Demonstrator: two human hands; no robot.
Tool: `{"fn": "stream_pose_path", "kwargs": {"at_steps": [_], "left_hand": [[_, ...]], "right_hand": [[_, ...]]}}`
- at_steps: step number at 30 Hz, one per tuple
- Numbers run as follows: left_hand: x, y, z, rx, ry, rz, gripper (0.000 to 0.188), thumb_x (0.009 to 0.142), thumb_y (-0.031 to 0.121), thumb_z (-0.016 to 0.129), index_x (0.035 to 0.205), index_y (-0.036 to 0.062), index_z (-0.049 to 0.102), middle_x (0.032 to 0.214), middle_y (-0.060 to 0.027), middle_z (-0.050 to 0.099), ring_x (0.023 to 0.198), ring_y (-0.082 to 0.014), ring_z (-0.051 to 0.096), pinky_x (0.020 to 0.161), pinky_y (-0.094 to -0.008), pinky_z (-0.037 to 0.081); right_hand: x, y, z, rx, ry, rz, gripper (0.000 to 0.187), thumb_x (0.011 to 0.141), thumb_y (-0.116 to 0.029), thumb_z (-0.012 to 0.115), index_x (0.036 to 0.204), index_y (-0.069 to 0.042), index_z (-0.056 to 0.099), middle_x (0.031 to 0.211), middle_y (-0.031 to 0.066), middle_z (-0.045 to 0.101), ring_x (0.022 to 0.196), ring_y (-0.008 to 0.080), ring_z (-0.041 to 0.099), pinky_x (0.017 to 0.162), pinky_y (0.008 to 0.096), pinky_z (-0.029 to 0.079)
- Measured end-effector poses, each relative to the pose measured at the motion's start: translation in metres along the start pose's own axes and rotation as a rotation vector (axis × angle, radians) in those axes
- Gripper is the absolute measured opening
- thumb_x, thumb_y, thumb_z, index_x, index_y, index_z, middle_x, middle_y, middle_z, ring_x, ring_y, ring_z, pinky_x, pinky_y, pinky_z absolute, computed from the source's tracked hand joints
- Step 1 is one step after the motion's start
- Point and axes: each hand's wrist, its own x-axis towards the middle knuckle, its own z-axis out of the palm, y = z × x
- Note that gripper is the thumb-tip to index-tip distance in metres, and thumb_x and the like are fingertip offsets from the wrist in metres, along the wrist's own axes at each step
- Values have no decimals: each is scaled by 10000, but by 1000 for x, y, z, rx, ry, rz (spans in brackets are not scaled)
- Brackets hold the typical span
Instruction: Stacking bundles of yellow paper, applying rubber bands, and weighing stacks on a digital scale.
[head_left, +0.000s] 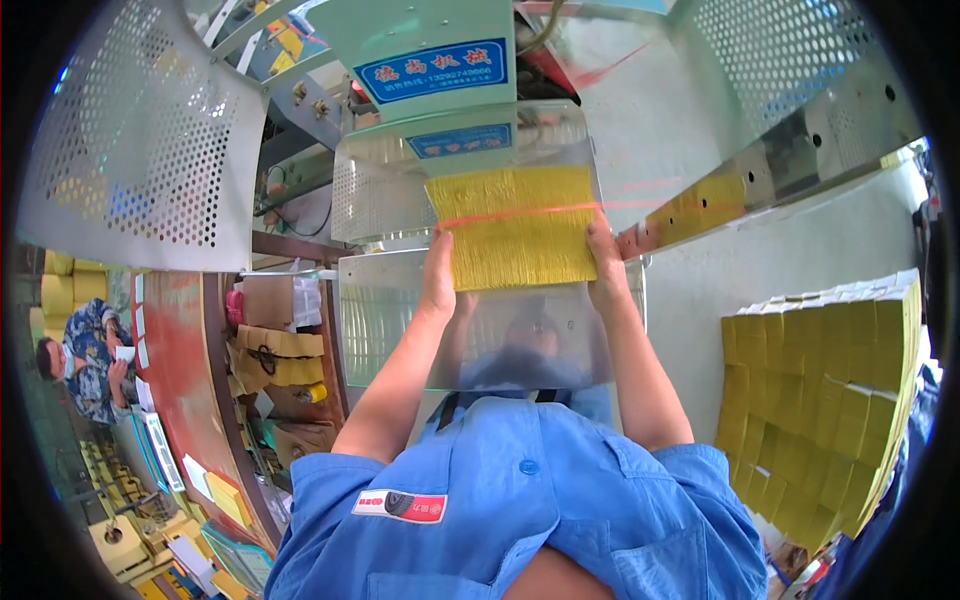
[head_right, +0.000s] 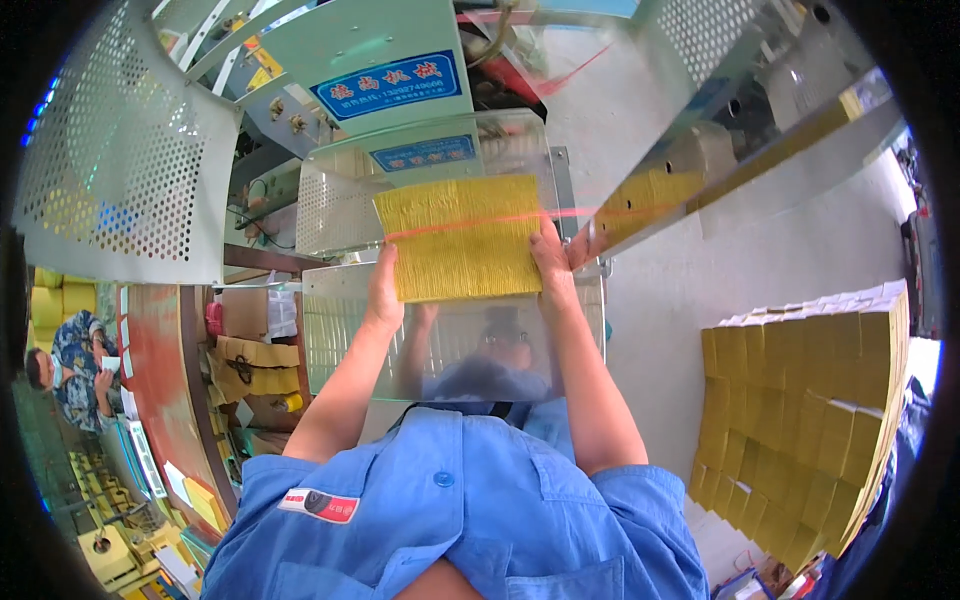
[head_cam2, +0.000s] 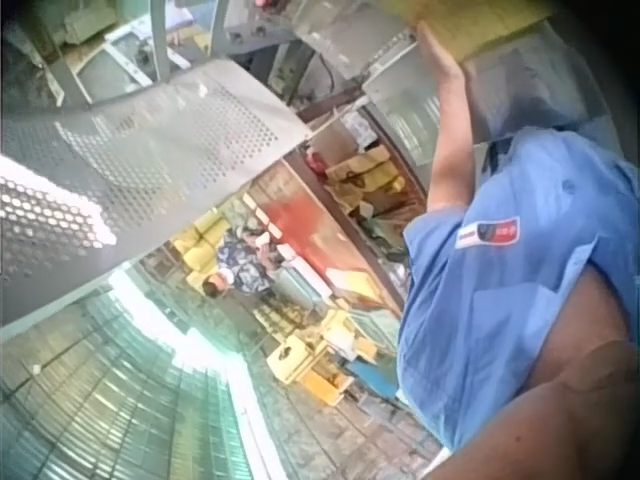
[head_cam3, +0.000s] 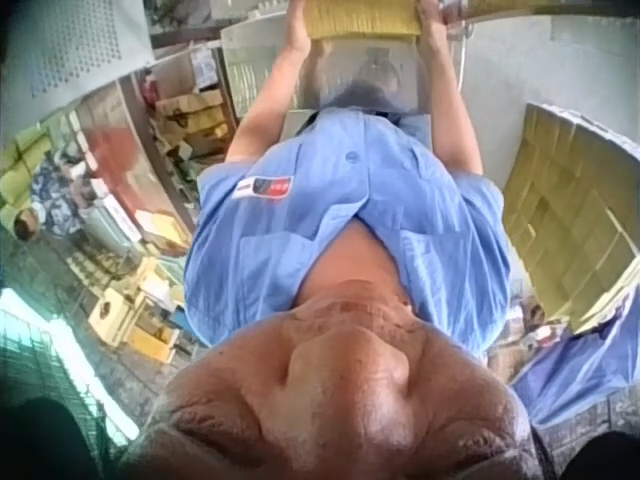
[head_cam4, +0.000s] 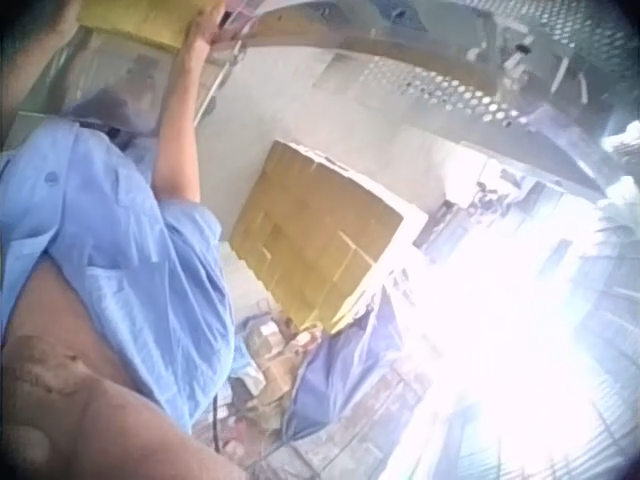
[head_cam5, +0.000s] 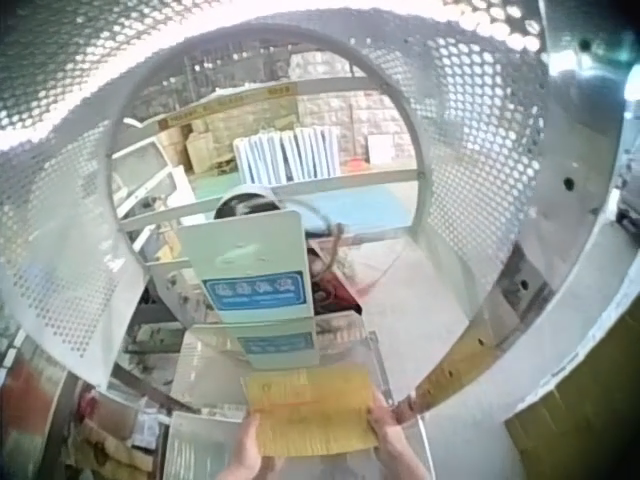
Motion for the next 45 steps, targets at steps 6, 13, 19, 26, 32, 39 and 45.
{"fn": "stream_pose_path", "kwargs": {"at_steps": [6, 13, 19, 26, 32, 39, 45], "left_hand": [[3, 1, 6, -2, 8, -23, 542, 1018, 380, 464, 1422, 20, 442, 1399, -61, 500, 1309, -166, 438, 1105, -332, 311], [3, 4, 12, 25, 30, -76, 566, 1005, 406, 497, 1422, 26, 453, 1410, -71, 506, 1313, -174, 445, 1101, -336, 319], [5, 0, 17, 7, 111, -85, 570, 988, 396, 528, 1408, 15, 472, 1408, -73, 502, 1308, -181, 439, 1102, -325, 312], [1, 0, 15, 19, 141, -85, 571, 986, 398, 531, 1405, 14, 474, 1421, -69, 491, 1313, -184, 432, 1109, -333, 305], [-26, 0, 7, 73, 92, -7, 578, 1021, 361, 458, 1472, 9, 374, 1477, -86, 427, 1377, -187, 353, 1134, -329, 268], [-142, 41, -68, 583, -82, -107, 518, 1052, 339, 391, 1426, -17, 418, 1393, -136, 507, 1287, -198, 467, 1081, -344, 353], [-122, 46, -113, 373, 99, -217, 519, 1043, 417, 393, 1319, 2, 538, 1282, -146, 587, 1160, -212, 573, 979, -384, 450]], "right_hand": [[9, 35, -29, 0, 76, -2, 707, 965, -459, 564, 1500, -53, 341, 1468, 63, 427, 1369, 199, 378, 1139, 343, 278], [10, 41, -31, -21, 34, 19, 709, 935, -556, 548, 1497, -146, 411, 1577, 152, -301, 1443, 231, -314, 1211, 410, 19], [7, 39, -25, -99, 37, 2, 700, 951, -525, 511, 1506, -116, 389, 1612, 158, -178, 1480, 278, -201, 1207, 432, 24], [5, 31, -20, -104, 65, -38, 678, 960, -439, 519, 1505, -62, 374, 1624, 132, -152, 1504, 238, -89, 1204, 393, 98], [-12, 23, -7, 14, 94, -3, 576, 974, -326, 550, 1437, 1, 449, 1586, 133, 177, 1431, 207, 250, 1145, 342, 252], [-121, 22, 40, 9, 396, 57, 285, 999, -232, 545, 1070, 11, 675, 979, 17, 673, 903, 75, 577, 819, 239, 454], [-152, 29, -7, -295, 537, 99, 246, 970, -206, 562, 873, -7, 669, 835, 37, 653, 795, 101, 581, 729, 258, 473]]}}
